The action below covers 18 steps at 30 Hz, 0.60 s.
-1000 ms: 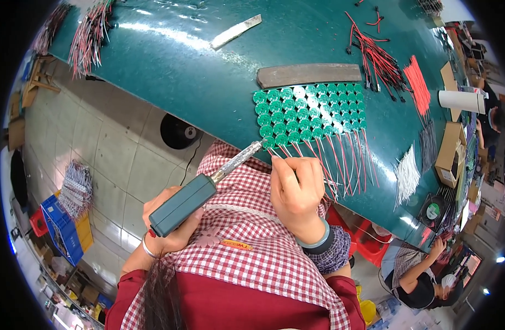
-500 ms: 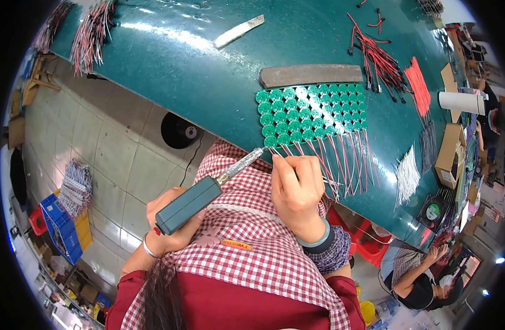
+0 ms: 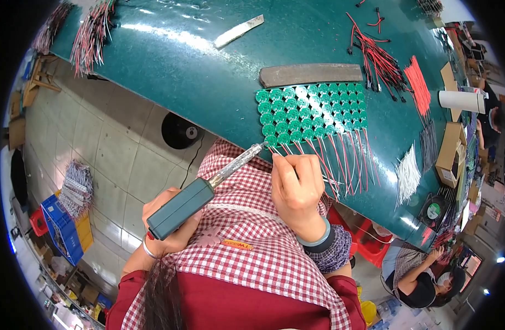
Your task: The person solders red and black wires to a green circular component board using a soldering iron gun and solder wire.
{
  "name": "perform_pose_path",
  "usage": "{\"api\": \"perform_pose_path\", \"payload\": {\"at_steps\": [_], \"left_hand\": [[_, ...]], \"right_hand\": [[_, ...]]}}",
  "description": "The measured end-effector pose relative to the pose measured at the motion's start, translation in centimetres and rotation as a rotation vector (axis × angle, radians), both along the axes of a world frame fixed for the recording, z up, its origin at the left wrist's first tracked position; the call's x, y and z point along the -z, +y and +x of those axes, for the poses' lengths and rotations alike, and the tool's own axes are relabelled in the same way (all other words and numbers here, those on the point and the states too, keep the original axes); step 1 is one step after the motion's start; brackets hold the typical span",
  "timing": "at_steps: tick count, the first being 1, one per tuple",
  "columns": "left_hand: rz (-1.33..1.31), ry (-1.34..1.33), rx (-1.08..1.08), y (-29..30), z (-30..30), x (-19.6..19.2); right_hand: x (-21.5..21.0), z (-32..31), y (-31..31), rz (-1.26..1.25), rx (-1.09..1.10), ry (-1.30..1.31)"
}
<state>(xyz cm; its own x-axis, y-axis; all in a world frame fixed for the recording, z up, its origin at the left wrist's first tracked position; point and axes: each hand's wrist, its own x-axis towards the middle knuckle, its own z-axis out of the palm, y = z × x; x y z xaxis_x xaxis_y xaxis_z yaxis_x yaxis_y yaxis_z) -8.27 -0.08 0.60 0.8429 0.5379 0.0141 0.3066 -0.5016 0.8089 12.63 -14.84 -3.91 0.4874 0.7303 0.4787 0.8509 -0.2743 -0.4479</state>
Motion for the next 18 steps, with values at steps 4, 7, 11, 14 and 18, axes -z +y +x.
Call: {"api": "perform_pose_path", "payload": {"at_steps": [4, 7, 11, 14, 18], "left_hand": [[-0.021, -0.017, -0.016, -0.2, 0.1, 0.2], [-0.006, -0.043, -0.010, -0.2, 0.2, 0.7], [0.004, -0.021, 0.004, -0.4, 0.3, 1.0], [0.007, -0.023, 0.008, -0.4, 0.3, 1.3], [-0.023, -0.069, 0.037, -0.3, 0.0, 1.5]], "right_hand": [[-0.1, -0.1, 0.0, -0.012, 0.002, -0.007], [0.0, -0.1, 0.0, -0.013, 0.001, -0.002], [-0.1, -0.1, 0.0, -0.007, -0.003, -0.005], [-0.1, 0.0, 0.0, -0.011, -0.003, -0.005], [0.0, 0.1, 0.0, -0.009, -0.011, -0.003]]}}
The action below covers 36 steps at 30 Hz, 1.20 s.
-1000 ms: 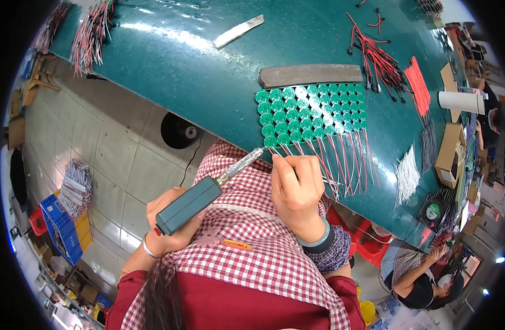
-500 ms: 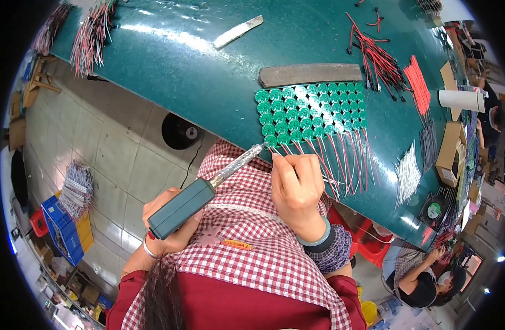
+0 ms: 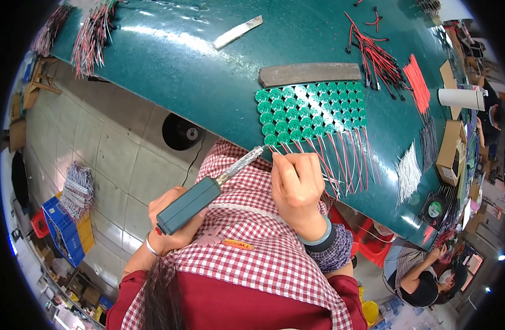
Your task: The person solders red and black wires to a green circular component board using a soldering iron gun and solder wire.
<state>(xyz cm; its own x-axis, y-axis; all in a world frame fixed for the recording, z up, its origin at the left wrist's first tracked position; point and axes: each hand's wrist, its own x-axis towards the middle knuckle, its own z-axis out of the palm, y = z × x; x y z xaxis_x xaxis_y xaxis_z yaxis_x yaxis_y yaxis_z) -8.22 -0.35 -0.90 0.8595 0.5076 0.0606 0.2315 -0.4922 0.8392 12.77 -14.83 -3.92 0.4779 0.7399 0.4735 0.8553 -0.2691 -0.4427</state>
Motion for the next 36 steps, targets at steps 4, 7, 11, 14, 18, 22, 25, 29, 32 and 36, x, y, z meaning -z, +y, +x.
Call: {"api": "perform_pose_path", "payload": {"at_steps": [4, 7, 11, 14, 18, 22, 25, 29, 32, 36], "left_hand": [[-0.009, 0.052, -0.053, 0.1, -0.4, -1.0], [-0.098, 0.078, -0.115, -0.2, -1.4, -0.1], [-0.183, 0.115, -0.140, -0.1, -1.1, 0.3], [-0.347, 0.096, -0.154, -0.5, -1.9, 1.0], [-0.489, -0.051, -0.192, -1.0, -0.3, 1.6], [-0.461, -0.138, -0.172, -0.5, 1.9, 2.3], [-0.387, -0.212, -0.124, -0.1, 4.2, 2.0], [-0.390, -0.206, -0.121, 0.1, 6.2, 1.2], [-0.354, -0.177, -0.072, 0.3, 7.3, 1.1], [-0.373, -0.157, 0.000, 0.7, 9.0, 0.0]], "right_hand": [[-0.1, 0.0, 0.1, 0.003, 0.000, -0.003], [0.0, -0.1, 0.1, 0.013, 0.003, -0.002], [-0.3, 0.1, -0.2, -0.004, 0.027, -0.017], [-0.2, -0.1, -0.1, 0.015, 0.035, 0.022], [-0.4, -0.1, -0.1, -0.001, 0.012, 0.054], [-2.2, 0.8, -0.6, -0.016, 0.013, 0.115], [-4.4, 5.2, -2.3, -0.072, 0.011, 0.049], [-4.1, 17.1, -3.5, -0.126, 0.327, -0.269], [-1.2, 23.4, -3.9, -0.147, 0.411, -0.262], [0.9, 26.0, -3.1, -0.134, 0.363, -0.195]]}}
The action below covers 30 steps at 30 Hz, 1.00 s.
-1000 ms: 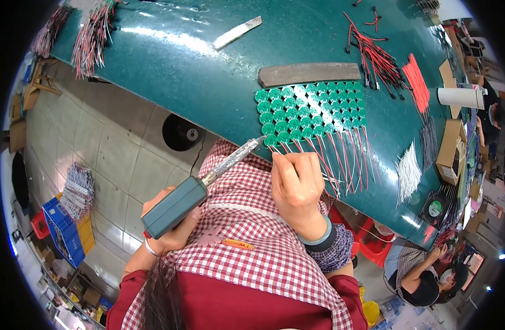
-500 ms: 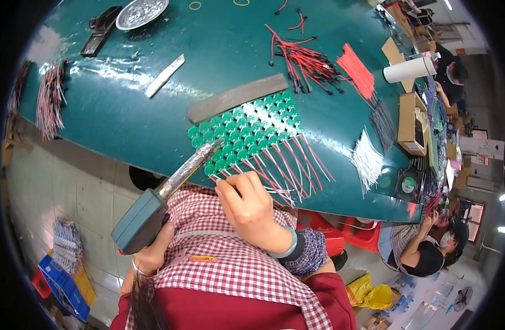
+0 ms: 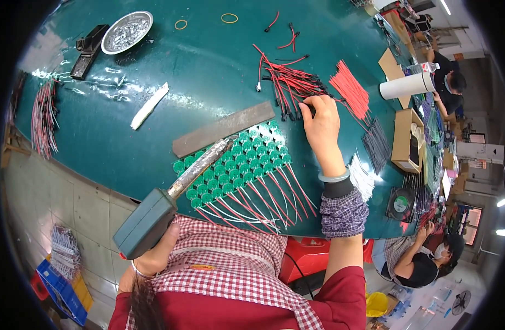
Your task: The person solders red and black wires to a green circular component board using a soldering iron gun and solder wire.
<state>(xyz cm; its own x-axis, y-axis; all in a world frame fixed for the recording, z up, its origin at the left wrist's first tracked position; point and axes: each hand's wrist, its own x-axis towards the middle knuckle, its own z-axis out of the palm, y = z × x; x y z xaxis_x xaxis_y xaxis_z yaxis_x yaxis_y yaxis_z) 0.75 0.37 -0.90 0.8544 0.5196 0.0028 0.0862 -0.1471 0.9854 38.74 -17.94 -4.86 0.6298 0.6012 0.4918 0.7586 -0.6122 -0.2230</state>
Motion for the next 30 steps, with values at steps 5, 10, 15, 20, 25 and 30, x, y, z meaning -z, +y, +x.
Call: {"api": "perform_pose_path", "payload": {"at_steps": [5, 10, 15, 20, 25, 30], "left_hand": [[0.051, 0.046, 0.024, 0.1, 1.2, 0.0], [0.056, 0.078, 0.057, 0.2, 2.5, 0.0], [0.081, 0.060, 0.030, -0.4, 6.5, -1.6], [0.129, 0.104, 0.151, -1.0, 7.8, -2.0], [0.139, 0.162, 0.207, -1.5, 8.3, -2.0], [0.045, 0.250, 0.190, -2.2, 8.6, -2.0]], "right_hand": [[0.4, 0.2, 0.0, -0.032, -0.045, 0.069], [-0.9, -2.2, -1.8, 0.074, -0.017, 0.341], [-2.9, -6.0, -3.4, 0.149, 0.024, 0.578], [-3.5, -9.6, -3.4, 0.293, 0.058, 0.665], [-2.7, -10.9, -3.4, 0.225, -0.021, 0.552], [-1.2, -11.5, -4.1, 0.240, -0.068, 0.419]]}}
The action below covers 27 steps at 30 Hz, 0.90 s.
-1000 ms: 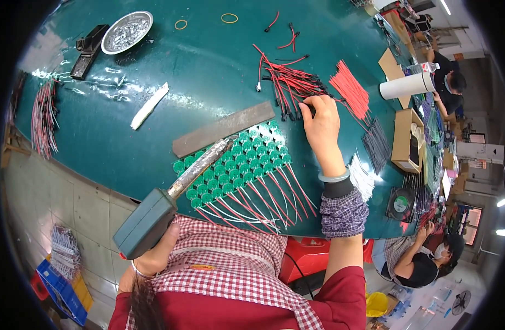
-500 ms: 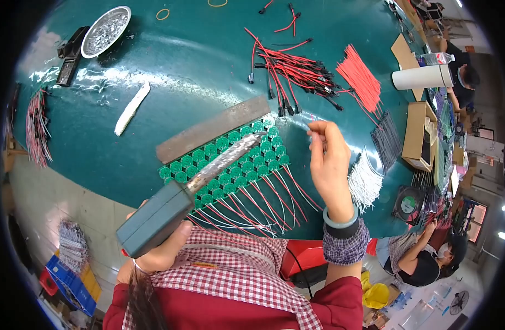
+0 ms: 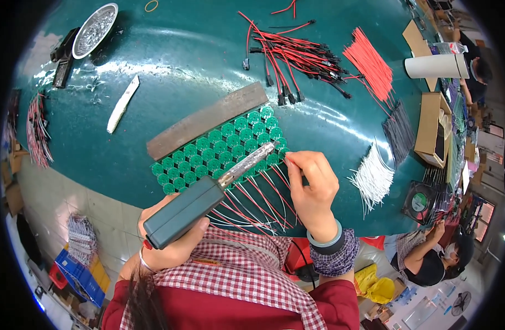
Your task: The person solders red and black wires to a green circular component board using a soldering iron gun and solder wire.
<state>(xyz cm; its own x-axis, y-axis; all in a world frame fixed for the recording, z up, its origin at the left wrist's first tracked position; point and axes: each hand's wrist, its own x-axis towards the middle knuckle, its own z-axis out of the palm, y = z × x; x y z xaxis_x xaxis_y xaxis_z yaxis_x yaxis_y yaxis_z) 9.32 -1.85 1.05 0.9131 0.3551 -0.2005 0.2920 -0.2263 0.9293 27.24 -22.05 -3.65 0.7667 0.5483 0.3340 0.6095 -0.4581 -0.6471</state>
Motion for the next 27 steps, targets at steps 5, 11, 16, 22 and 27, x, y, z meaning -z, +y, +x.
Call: {"api": "perform_pose_path", "payload": {"at_steps": [5, 11, 16, 22, 27], "left_hand": [[0.075, -0.049, 0.038, -0.1, 0.5, 0.4], [0.122, -0.062, 0.087, -0.2, 1.7, -0.2], [0.153, -0.065, 0.108, -0.1, 2.1, -0.2], [0.108, -0.056, 0.086, -0.4, 2.0, 0.1], [0.084, -0.016, 0.090, -0.4, 2.0, -0.1]], "right_hand": [[0.1, 0.0, 0.0, -0.001, -0.039, -0.068], [0.2, 0.1, 0.0, -0.053, -0.055, -0.175], [0.2, 0.1, 0.1, -0.066, -0.065, -0.207], [0.2, 0.0, 0.0, -0.072, -0.068, -0.216], [0.3, 0.0, 0.0, -0.078, -0.072, -0.220]]}}
